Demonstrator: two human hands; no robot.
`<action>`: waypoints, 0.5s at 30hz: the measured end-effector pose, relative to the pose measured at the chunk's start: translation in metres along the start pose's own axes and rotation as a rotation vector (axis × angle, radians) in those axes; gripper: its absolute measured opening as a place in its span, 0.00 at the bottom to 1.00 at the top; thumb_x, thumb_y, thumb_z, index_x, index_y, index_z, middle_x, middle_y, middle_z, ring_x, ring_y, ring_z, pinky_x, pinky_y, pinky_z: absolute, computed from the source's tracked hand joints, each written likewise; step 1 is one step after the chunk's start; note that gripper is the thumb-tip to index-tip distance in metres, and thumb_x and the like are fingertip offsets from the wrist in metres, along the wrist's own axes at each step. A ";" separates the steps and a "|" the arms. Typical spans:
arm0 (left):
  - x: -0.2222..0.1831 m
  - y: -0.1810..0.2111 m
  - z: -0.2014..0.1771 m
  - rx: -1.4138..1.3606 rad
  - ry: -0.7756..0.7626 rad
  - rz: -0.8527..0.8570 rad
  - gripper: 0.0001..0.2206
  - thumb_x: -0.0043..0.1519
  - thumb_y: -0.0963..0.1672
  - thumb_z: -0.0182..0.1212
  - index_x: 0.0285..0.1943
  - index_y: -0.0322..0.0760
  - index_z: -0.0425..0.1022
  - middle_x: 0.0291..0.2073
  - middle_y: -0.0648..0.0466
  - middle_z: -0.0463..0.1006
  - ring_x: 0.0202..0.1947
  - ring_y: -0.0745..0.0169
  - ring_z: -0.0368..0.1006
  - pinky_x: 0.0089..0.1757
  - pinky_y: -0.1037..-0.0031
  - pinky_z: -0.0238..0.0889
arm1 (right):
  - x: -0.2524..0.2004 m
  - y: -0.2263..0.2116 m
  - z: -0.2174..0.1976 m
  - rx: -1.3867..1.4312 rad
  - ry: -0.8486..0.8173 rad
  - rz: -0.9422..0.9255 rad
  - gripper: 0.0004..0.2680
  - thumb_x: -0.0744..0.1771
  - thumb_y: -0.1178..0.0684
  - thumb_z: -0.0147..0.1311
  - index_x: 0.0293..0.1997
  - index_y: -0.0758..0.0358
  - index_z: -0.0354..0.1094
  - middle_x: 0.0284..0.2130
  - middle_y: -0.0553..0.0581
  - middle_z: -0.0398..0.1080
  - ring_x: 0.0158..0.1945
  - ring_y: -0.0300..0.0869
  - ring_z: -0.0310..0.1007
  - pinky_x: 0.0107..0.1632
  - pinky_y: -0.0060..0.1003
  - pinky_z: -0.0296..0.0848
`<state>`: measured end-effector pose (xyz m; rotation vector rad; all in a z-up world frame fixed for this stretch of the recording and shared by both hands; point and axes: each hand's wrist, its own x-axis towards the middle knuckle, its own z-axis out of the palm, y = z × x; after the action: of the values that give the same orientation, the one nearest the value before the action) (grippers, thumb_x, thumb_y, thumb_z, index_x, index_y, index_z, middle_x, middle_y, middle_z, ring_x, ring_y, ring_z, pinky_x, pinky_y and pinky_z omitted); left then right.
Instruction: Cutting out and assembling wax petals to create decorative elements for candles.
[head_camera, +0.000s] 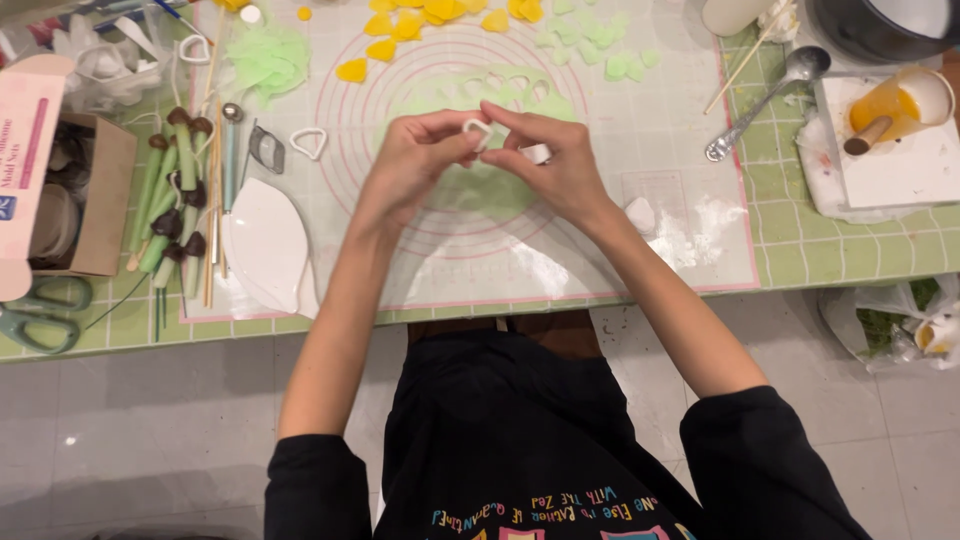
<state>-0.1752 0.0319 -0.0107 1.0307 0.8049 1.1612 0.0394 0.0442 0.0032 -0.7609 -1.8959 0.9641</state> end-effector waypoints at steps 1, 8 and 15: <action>-0.001 -0.001 0.010 -0.004 -0.005 -0.004 0.10 0.62 0.38 0.66 0.51 0.29 0.82 0.36 0.54 0.83 0.34 0.73 0.73 0.40 0.80 0.67 | -0.006 -0.002 -0.006 -0.004 0.003 0.006 0.18 0.66 0.58 0.67 0.64 0.57 0.70 0.34 0.52 0.76 0.35 0.33 0.72 0.42 0.28 0.74; -0.002 0.002 0.060 -0.118 -0.160 0.011 0.08 0.64 0.39 0.65 0.49 0.27 0.81 0.37 0.53 0.82 0.37 0.71 0.75 0.40 0.77 0.68 | -0.039 -0.015 -0.048 -0.109 0.060 -0.039 0.15 0.66 0.64 0.65 0.59 0.60 0.75 0.32 0.54 0.74 0.36 0.35 0.70 0.41 0.30 0.68; 0.001 -0.001 0.083 -0.061 -0.254 -0.036 0.07 0.63 0.40 0.66 0.45 0.27 0.82 0.33 0.51 0.82 0.33 0.68 0.75 0.39 0.75 0.70 | -0.058 -0.024 -0.067 -0.090 0.087 -0.024 0.12 0.65 0.62 0.67 0.54 0.62 0.77 0.32 0.53 0.74 0.35 0.35 0.71 0.39 0.30 0.67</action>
<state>-0.0982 0.0148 0.0167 1.0829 0.5819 0.9945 0.1218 0.0082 0.0223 -0.8176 -1.8786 0.8228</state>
